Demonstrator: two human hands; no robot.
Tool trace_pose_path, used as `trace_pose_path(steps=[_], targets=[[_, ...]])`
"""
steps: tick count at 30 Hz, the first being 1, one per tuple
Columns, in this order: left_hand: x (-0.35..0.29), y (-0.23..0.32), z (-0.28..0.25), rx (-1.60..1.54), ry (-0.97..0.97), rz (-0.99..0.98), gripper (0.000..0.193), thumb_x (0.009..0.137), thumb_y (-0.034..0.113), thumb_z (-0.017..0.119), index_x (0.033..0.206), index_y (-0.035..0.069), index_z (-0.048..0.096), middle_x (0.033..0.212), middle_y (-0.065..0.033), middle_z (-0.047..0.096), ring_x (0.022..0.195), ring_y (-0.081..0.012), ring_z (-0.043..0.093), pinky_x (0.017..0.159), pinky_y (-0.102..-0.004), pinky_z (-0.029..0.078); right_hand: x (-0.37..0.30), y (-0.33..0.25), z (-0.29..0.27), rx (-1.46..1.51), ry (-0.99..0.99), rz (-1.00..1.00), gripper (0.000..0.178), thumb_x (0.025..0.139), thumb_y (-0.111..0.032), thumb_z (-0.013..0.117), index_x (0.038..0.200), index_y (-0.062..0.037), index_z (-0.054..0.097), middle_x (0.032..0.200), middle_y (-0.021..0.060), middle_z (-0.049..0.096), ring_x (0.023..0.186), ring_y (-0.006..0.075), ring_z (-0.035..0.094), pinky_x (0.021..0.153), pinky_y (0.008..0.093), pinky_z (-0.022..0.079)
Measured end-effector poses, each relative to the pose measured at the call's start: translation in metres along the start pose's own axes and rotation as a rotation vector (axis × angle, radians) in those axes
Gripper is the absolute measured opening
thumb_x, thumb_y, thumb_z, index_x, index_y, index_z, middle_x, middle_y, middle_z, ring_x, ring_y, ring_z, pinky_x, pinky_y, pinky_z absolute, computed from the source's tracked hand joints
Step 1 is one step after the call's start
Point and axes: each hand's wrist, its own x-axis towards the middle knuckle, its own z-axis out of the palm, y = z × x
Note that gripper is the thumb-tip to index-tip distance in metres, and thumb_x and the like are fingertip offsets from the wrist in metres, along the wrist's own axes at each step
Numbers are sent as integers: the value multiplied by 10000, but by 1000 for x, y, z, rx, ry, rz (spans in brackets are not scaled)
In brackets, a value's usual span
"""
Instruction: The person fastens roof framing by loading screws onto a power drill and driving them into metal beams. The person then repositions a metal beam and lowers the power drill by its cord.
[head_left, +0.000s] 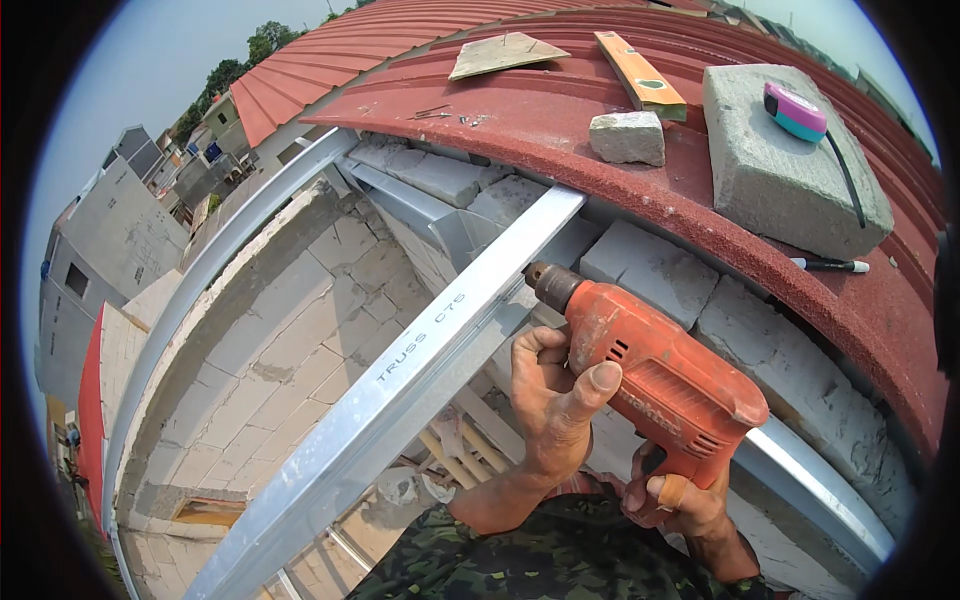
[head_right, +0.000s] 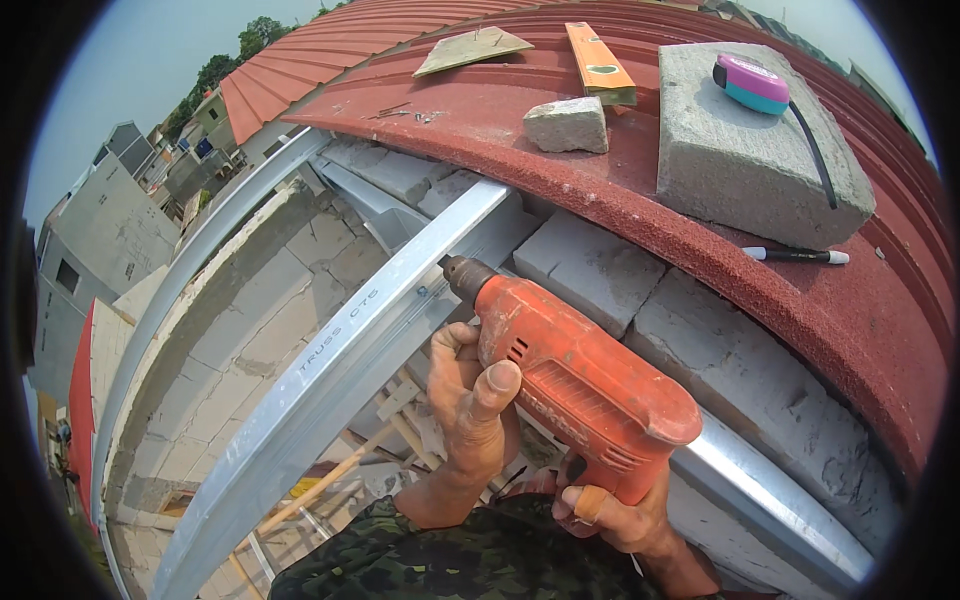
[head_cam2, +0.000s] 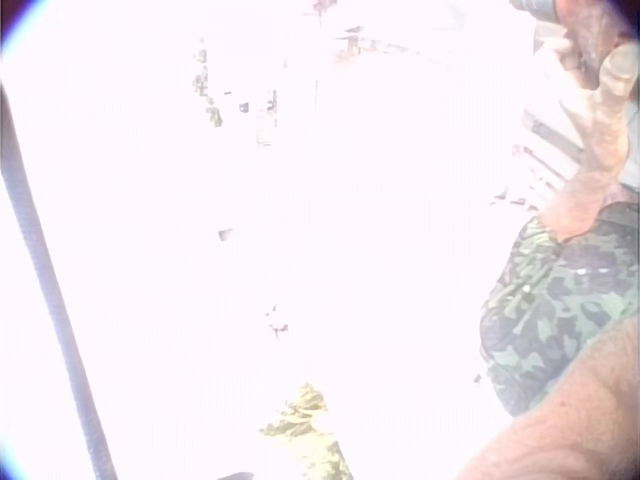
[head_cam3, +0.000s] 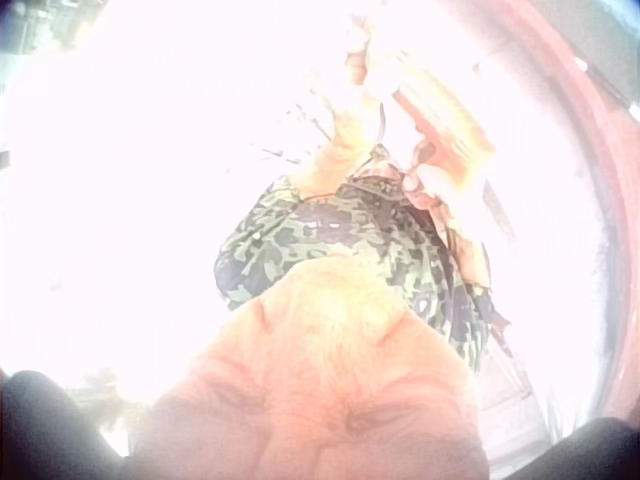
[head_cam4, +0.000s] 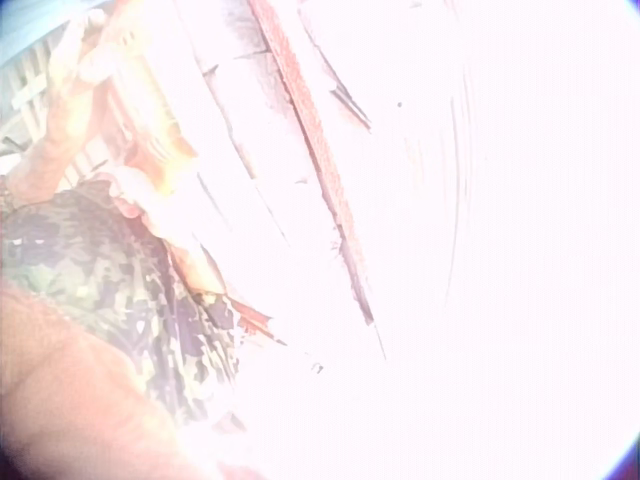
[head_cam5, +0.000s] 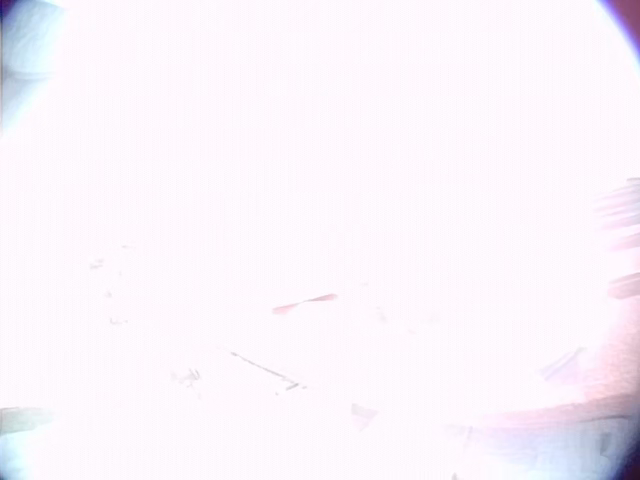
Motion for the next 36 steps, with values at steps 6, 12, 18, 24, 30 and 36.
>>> trace_pose_path(steps=[6, 12, 18, 24, 30, 36], targets=[[-1, -3, -17, 20, 28, -33, 660, 767, 284, 817, 1165, 21, 361, 1105, -134, 527, 997, -160, 528, 896, -324, 464, 0, 6, -2, 28, 23, 39, 595, 743, -31, 660, 1276, 87, 424, 778, 114, 623, 610, 155, 611, 577, 301, 517], [-2, -20, -95, 207, 155, 441, 923, 726, 547, 776, 1363, 25, 358, 1324, -147, 456, 1201, -264, 466, 1004, -420, 411, 1, 1, -5, -4, 42, 47, 608, 726, -43, 658, 1268, 84, 413, 767, 144, 619, 579, 171, 606, 485, 282, 485], [14, 15, -85, 159, 201, 588, 857, 800, 578, 671, 1405, 46, 378, 1419, -127, 417, 1309, -280, 392, 1132, -442, 270, -1, 6, -8, -4, 11, 19, 294, 786, -16, 674, 1043, 72, 563, 680, 87, 604, 522, 104, 542, 437, 252, 415], [19, 23, -83, 121, 322, 507, 592, 905, 373, 536, 1359, 8, 426, 1320, -149, 498, 1228, -272, 473, 1070, -426, 342, 0, 7, -8, -106, -27, -21, 274, 790, -25, 676, 1022, 72, 565, 694, 76, 602, 549, 101, 553, 470, 252, 429], [18, 20, -86, 126, 343, 457, 500, 918, 245, 477, 1338, -24, 439, 1301, -169, 519, 1202, -288, 500, 1050, -438, 369, 0, 3, -4, -33, 16, -19, 323, 777, -20, 673, 1063, 69, 553, 757, 71, 608, 587, 106, 571, 502, 253, 447], [15, 23, -80, 121, 368, 451, 478, 932, 217, 466, 1334, -37, 432, 1303, -184, 511, 1192, -301, 509, 1048, -444, 384, -1, 3, -10, -88, -65, 33, 423, 777, 3, 666, 1160, 68, 499, 804, 82, 608, 634, 117, 588, 533, 261, 463]])
